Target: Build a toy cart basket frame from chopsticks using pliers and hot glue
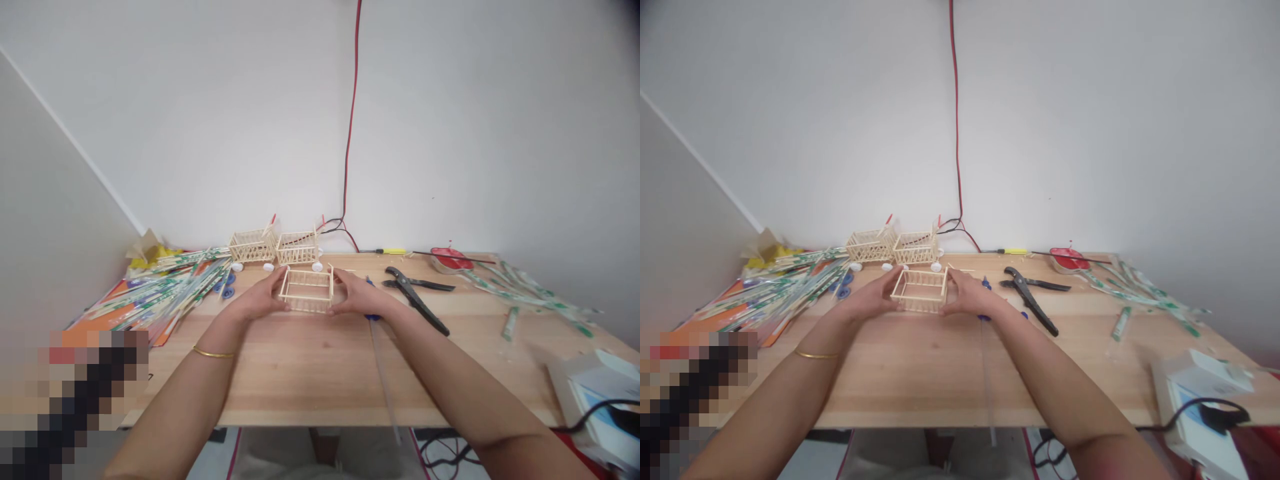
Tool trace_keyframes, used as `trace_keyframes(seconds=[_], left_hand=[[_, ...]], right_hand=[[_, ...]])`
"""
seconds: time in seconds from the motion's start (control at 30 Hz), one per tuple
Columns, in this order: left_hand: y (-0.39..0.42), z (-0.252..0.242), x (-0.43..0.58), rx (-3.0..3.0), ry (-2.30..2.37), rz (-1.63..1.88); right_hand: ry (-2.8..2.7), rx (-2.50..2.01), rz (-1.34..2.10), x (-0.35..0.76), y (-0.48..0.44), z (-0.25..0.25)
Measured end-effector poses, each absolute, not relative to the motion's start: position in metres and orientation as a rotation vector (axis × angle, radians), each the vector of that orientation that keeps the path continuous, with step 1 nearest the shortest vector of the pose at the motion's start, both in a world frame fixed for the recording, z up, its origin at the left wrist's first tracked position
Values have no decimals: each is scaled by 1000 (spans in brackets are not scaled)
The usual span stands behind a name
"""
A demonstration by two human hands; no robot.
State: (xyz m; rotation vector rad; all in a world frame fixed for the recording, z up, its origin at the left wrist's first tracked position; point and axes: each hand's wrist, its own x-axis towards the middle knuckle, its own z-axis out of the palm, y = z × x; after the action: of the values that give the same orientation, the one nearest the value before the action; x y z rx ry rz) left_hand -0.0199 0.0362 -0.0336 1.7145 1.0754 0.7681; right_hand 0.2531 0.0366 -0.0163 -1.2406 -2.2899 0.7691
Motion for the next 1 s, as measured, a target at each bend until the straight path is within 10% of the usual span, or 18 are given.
trace_keyframes(seconds=[1.0], left_hand=[[40, -24, -17, 1346, 1050, 1140]], right_hand=[[-2083, -907, 1186, 257, 35, -4]])
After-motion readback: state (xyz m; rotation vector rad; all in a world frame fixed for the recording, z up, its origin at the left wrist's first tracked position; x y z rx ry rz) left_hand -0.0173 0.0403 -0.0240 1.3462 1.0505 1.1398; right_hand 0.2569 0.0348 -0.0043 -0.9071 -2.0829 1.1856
